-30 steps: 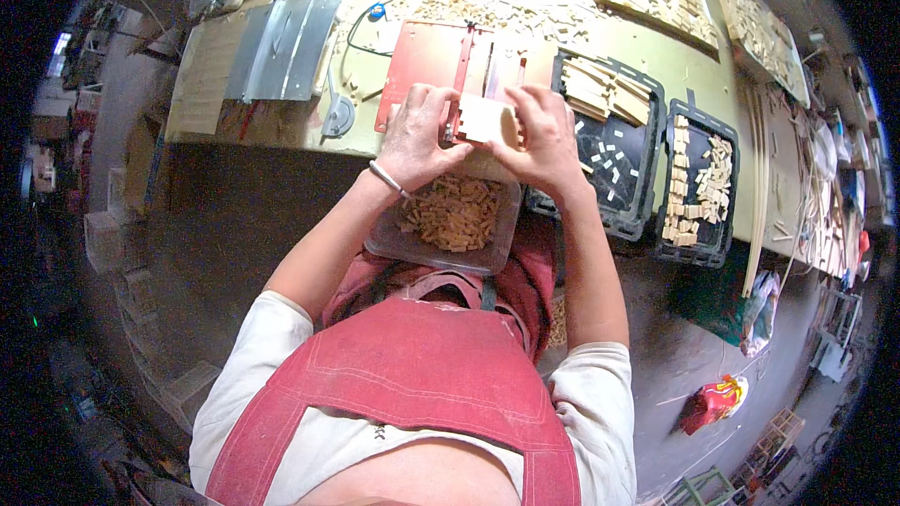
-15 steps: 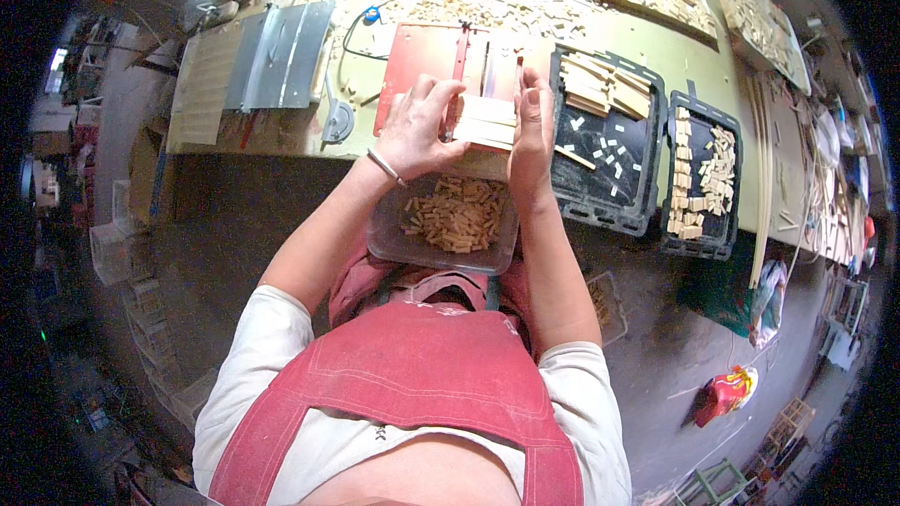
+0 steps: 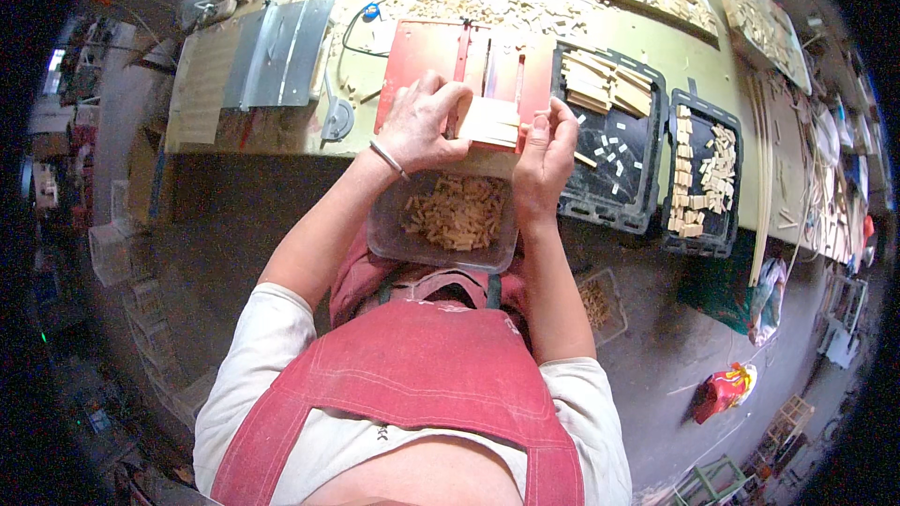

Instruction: The person repeatedly picks up small wooden blocks from a tray, feeds them through a red handheld cutting device to produce smaller pieces, and collects the cut pieces in a clear plastic container. The process is repeated continuously throughout the clip.

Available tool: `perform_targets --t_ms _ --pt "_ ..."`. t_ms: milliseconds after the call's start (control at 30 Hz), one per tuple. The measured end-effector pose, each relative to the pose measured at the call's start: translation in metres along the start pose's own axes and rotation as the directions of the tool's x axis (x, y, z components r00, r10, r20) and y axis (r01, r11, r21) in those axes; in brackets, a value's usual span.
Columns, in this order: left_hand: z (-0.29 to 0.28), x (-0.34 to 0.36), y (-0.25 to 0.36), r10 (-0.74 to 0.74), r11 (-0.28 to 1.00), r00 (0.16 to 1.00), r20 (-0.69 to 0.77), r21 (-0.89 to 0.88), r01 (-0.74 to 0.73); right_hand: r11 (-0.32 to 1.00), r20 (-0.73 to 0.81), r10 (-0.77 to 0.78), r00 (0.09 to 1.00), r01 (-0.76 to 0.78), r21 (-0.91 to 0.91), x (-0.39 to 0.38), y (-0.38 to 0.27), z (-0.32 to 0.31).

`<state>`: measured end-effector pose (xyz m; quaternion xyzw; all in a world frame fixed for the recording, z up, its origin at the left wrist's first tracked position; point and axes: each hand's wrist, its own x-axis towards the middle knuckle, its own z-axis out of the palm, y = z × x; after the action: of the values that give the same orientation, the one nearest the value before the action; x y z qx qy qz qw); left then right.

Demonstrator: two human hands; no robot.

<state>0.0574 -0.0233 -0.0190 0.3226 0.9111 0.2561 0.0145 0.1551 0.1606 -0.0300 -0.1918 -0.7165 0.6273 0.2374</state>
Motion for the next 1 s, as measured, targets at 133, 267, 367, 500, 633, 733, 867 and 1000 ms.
perform_targets --t_ms 133,267,367,500,633,733,867,1000 --pt "-0.001 0.001 0.001 -0.001 1.000 1.000 0.007 -0.018 0.001 0.991 0.023 -0.075 0.997 0.078 -0.108 0.002 0.014 0.001" --pt "-0.002 0.000 0.001 0.002 1.000 1.000 0.000 -0.030 -0.002 0.996 0.041 -0.048 0.998 0.051 -0.076 0.003 0.014 0.001" --pt "-0.001 0.001 0.000 0.002 1.000 1.000 0.007 -0.027 -0.002 0.996 0.128 -0.005 0.992 0.017 -0.093 0.006 0.006 -0.008" --pt "-0.001 0.001 -0.002 0.001 1.000 1.000 0.011 -0.009 0.000 0.608 0.510 -0.264 0.819 0.552 -0.571 0.031 -0.016 -0.028" --pt "-0.003 0.002 0.000 0.005 1.000 1.000 0.019 0.008 -0.005 0.804 0.590 0.026 0.807 0.334 -0.491 0.046 -0.020 -0.034" --pt "-0.002 0.001 -0.002 0.015 1.000 1.000 0.011 0.002 -0.015 0.786 0.562 -0.075 0.824 0.396 -0.475 0.040 -0.005 -0.028" --pt "-0.002 0.001 -0.003 0.018 1.000 1.000 0.014 -0.006 -0.018 0.743 0.563 -0.102 0.820 0.439 -0.505 0.034 -0.007 -0.027" --pt "0.000 0.000 -0.005 0.026 1.000 1.000 0.002 -0.001 -0.026 0.803 0.603 0.257 0.755 0.180 -0.568 0.042 -0.041 -0.034"
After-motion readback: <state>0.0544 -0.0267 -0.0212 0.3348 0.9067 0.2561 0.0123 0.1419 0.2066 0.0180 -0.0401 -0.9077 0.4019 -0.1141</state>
